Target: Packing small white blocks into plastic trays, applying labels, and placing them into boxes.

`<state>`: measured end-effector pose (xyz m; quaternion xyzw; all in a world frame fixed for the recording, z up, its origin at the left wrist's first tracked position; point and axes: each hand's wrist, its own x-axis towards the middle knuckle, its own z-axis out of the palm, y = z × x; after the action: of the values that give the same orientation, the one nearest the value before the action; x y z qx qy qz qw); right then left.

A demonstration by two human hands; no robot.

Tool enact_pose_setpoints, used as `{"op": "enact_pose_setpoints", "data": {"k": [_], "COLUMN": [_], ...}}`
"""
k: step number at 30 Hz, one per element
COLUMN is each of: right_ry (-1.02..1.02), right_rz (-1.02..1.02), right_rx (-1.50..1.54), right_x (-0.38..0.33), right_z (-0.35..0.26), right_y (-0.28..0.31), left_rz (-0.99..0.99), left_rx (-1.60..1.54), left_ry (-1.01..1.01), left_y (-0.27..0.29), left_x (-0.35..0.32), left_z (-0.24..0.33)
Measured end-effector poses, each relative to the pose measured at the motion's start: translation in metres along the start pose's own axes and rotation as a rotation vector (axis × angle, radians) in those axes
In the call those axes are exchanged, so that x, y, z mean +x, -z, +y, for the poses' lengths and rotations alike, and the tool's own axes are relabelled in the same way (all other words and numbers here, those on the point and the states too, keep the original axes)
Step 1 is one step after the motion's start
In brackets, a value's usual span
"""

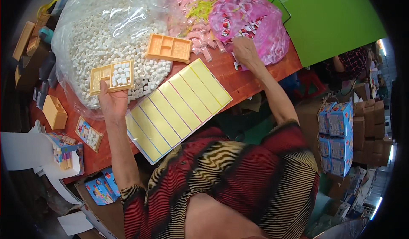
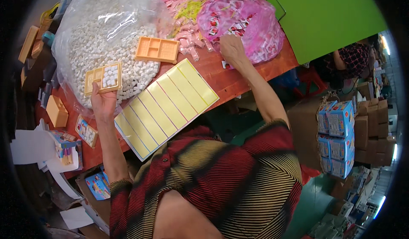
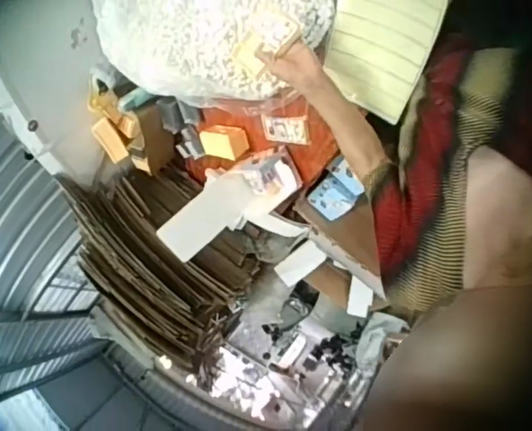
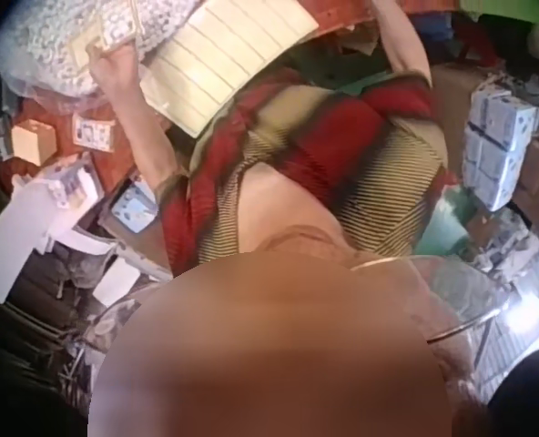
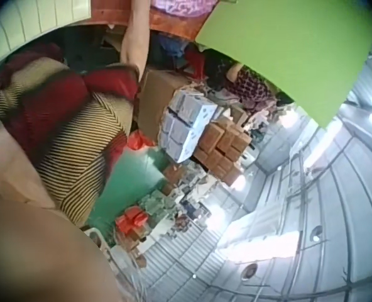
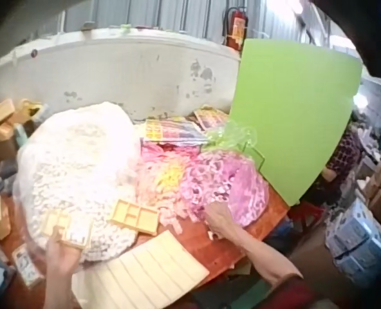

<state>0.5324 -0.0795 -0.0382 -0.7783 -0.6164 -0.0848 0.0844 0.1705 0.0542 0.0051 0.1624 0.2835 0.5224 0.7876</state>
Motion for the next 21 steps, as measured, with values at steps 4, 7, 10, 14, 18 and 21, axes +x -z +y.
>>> {"op": "enact_pose_setpoints", "data": {"k": [4,7,10,14,18,21], "right_ry": [-0.082,-0.114,-0.275,-0.241,-0.148,-0.195], "right_rz": [0.238,0.081,-0.060,-0.179,-0.135,-0.004], "right_rx": [0.459,0.466,0.341,0.456,0.885,0.883], "right_x": [-0.005,0.005,0.008,0.015,0.020,0.060], "right_z": [-0.036,-0.072,-0.082,-0.064,-0.048,-0.044], "right_y": [-0.014,-0.009,-0.009,-0.015,0.000,-0.003], "left_rz": [-0.007,-0.026,-0.031,-0.033,-0.058,-0.043], "left_rx": [-0.023,-0.053,-0.047,-0.072,-0.026,-0.035], "left_ry": [0.030,0.046,0.052,0.039,0.052,0.073], "left_y": [0.004,0.005,0.002,0.005,0.018,0.020], "left_x": [0.003,0.005,0.003,0.003,0.007,0.006], "left_z": [-0.002,-0.005,-0.007,-0.004,-0.001,0.000]}}
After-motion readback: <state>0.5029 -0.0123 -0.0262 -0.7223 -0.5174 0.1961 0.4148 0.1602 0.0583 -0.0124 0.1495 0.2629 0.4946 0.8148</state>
